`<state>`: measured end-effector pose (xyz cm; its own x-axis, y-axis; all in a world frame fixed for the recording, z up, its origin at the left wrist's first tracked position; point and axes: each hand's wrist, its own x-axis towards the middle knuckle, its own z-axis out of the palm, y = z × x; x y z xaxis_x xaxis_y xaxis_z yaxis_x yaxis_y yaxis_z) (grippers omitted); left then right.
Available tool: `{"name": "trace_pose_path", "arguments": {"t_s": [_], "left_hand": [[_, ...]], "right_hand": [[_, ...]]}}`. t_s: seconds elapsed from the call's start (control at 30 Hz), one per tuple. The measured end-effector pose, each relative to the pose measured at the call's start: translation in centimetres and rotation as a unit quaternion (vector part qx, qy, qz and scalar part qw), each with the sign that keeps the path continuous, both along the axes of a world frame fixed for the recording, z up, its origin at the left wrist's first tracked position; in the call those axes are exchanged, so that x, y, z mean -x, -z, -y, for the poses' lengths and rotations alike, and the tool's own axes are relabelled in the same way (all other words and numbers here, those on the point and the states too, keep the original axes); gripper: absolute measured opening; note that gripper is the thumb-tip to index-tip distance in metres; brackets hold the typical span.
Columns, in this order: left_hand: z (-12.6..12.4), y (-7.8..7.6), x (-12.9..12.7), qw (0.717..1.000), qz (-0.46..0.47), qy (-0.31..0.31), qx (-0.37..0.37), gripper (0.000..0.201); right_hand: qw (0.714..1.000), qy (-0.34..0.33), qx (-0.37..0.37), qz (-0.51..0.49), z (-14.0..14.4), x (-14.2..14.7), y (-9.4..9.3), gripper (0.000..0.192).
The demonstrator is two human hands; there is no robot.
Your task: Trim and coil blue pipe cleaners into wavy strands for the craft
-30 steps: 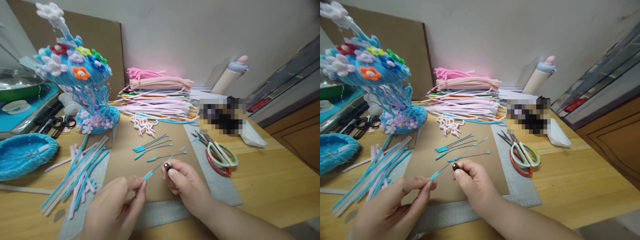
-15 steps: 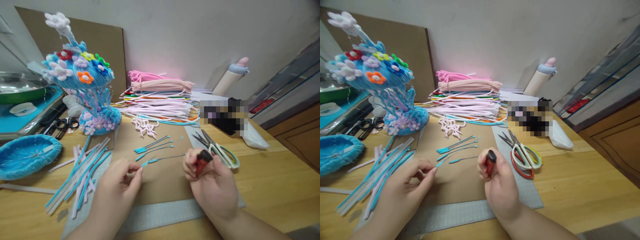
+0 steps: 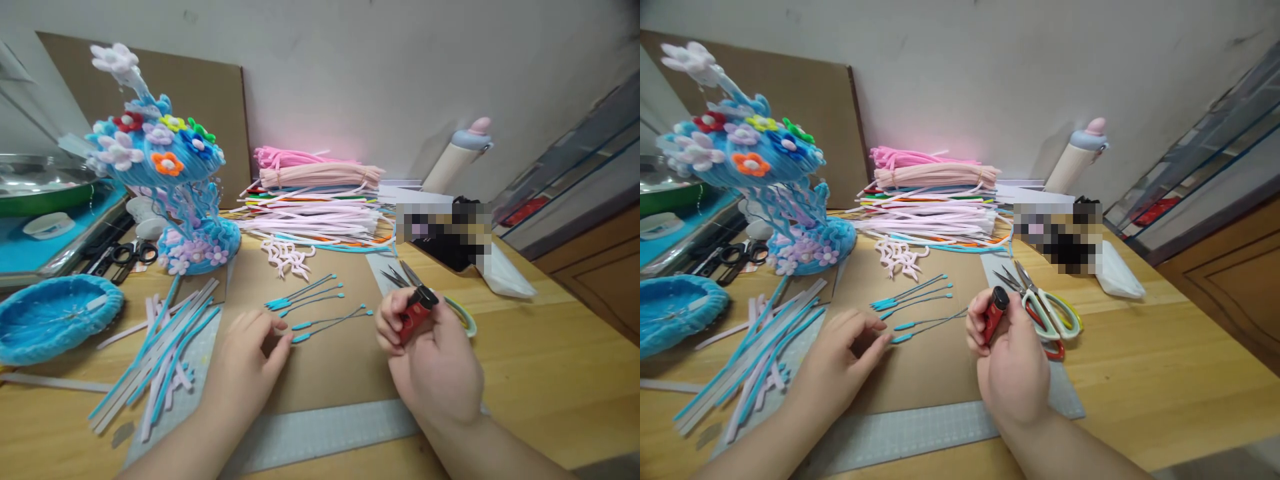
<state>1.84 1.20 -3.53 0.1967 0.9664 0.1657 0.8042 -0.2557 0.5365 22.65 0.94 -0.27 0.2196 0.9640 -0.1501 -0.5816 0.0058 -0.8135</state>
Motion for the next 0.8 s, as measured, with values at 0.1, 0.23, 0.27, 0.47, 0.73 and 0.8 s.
{"name": "trace_pose_path", "arguments": {"t_s": [0.1, 0.23, 0.27, 0.47, 0.73, 0.8], "left_hand": [[-0.7, -0.1, 0.9, 0.999, -0.031, -0.023, -0.01, 0.007], [-1.2, 0.0, 1.6, 0.997, -0.065, -0.043, -0.005, 0.007], [-1.2, 0.0, 1.6, 0.997, -0.068, -0.042, 0.0, 0.007], [-1.2, 0.3, 1.1, 0.998, -0.059, -0.026, 0.008, 0.011], [-1.2, 0.0, 0.1, 0.999, -0.037, 0.002, -0.014, 0.009], [-0.9, -0.1, -0.3, 0.999, -0.034, 0.042, -0.01, 0.007]], "right_hand": [[1.0, 0.004, 0.002, -0.006, 0.0, -0.2, -0.3, 0.034], [1.0, 0.008, -0.006, -0.003, 0.0, -0.2, -0.4, 0.034], [1.0, 0.007, -0.006, -0.002, -0.1, -0.2, -0.4, 0.033], [1.0, 0.001, -0.009, 0.011, -0.1, -0.1, -0.2, 0.03], [1.0, 0.015, -0.011, 0.012, -0.6, -0.9, -0.6, 0.032], [1.0, 0.021, -0.013, 0.005, -0.7, -1.1, -0.7, 0.032]]}}
